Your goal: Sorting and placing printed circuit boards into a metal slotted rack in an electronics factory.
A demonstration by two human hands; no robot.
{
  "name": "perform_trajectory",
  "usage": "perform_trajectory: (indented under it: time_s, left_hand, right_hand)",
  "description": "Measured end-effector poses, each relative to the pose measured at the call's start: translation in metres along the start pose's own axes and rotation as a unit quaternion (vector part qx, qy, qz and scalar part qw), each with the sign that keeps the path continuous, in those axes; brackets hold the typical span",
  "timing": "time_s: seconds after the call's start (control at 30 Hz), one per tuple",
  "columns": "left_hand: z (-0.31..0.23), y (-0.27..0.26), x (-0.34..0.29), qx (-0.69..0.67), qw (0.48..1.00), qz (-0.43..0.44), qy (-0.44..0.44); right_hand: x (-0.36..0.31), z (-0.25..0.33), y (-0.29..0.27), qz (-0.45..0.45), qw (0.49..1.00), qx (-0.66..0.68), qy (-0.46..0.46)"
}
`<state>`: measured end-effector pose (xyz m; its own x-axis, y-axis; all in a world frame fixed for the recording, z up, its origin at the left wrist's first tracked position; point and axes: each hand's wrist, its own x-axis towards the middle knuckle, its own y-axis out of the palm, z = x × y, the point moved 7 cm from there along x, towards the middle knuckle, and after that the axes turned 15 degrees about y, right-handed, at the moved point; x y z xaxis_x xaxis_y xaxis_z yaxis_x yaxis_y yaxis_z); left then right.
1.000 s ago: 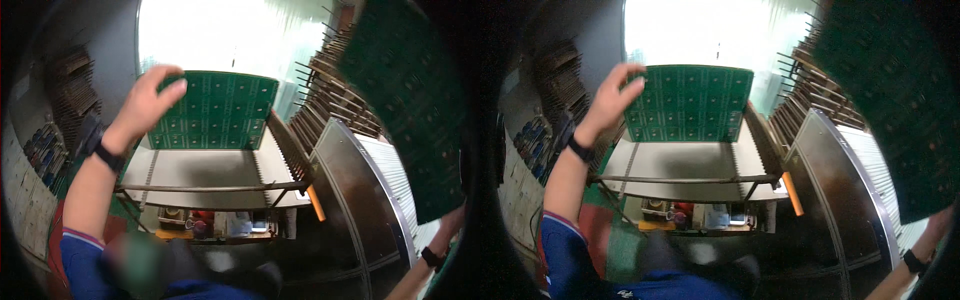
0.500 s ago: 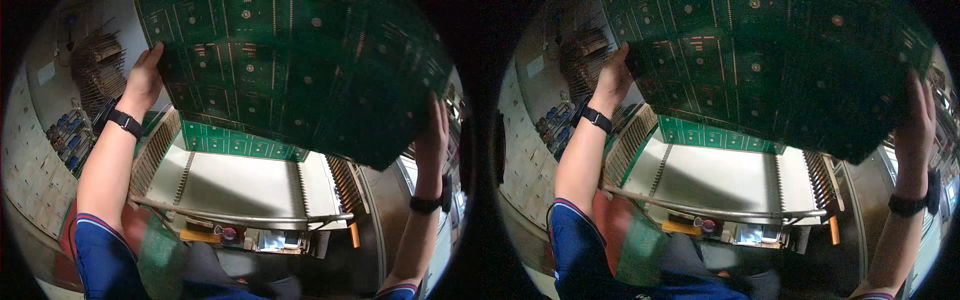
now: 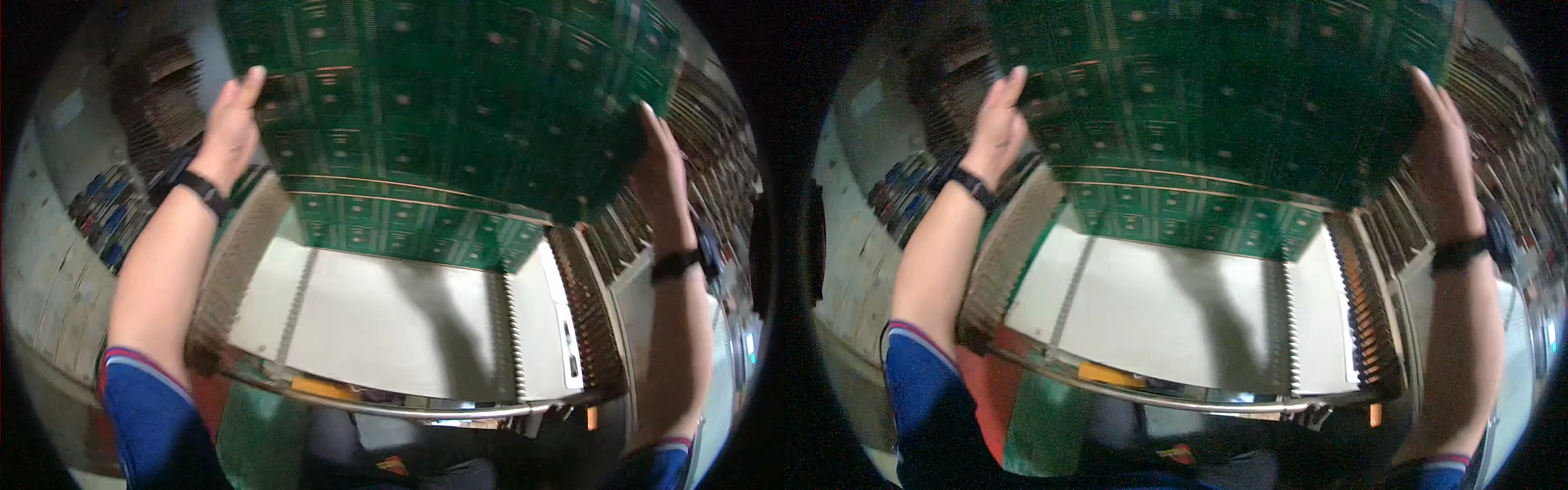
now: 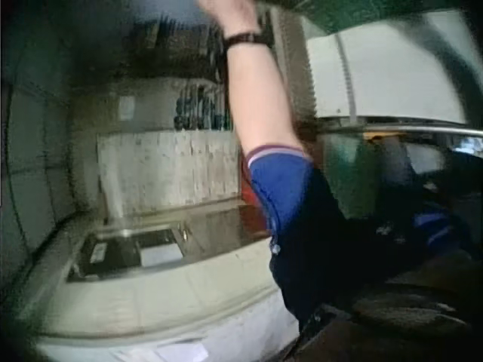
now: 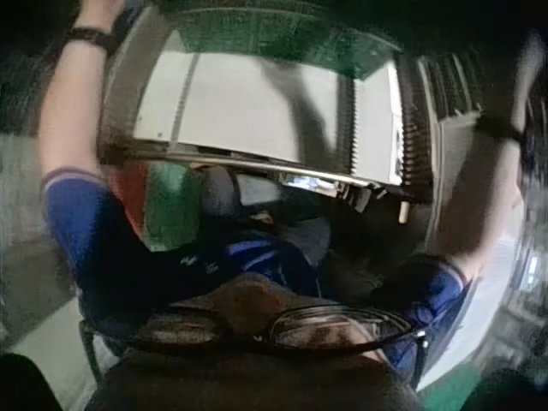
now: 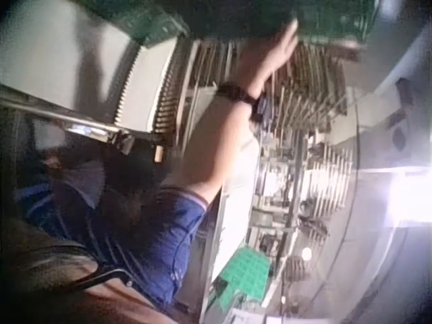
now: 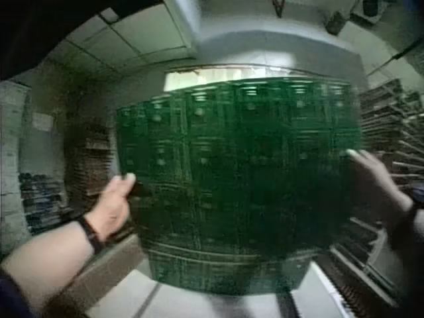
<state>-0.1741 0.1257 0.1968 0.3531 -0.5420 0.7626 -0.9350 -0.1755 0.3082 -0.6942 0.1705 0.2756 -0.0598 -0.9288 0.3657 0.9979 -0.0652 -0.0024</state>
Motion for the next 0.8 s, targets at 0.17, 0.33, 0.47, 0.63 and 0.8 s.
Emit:
perform_trajectory:
  time_s: [0.17, 0.33, 0.47, 0.63, 0.8]
  left_hand:
    - [-0.005, 0.008, -0.012, 0.012, 0.998, -0.055, -0.034]
    - [0.007, -0.02, -0.001, 0.157, 0.986, -0.037, -0.037]
    - [0.003, 0.001, -0.01, 0.098, 0.995, 0.003, -0.024]
    - [0.004, -0.004, -0.004, 0.073, 0.997, 0.021, -0.03]
    - [0.014, -0.021, 0.006, 0.023, 0.997, 0.0, -0.067]
  right_hand:
    - [0.046, -0.023, -0.003, 0.021, 0.999, 0.031, -0.038]
    - [0.041, -0.03, 0.002, 0.033, 0.995, 0.089, -0.036]
    - [0.03, -0.044, -0.005, 0.002, 0.994, 0.094, -0.048]
    - [0.023, -0.043, -0.005, 0.002, 0.997, 0.074, -0.034]
    - [0.01, -0.015, 0.02, 0.013, 0.994, 0.09, -0.064]
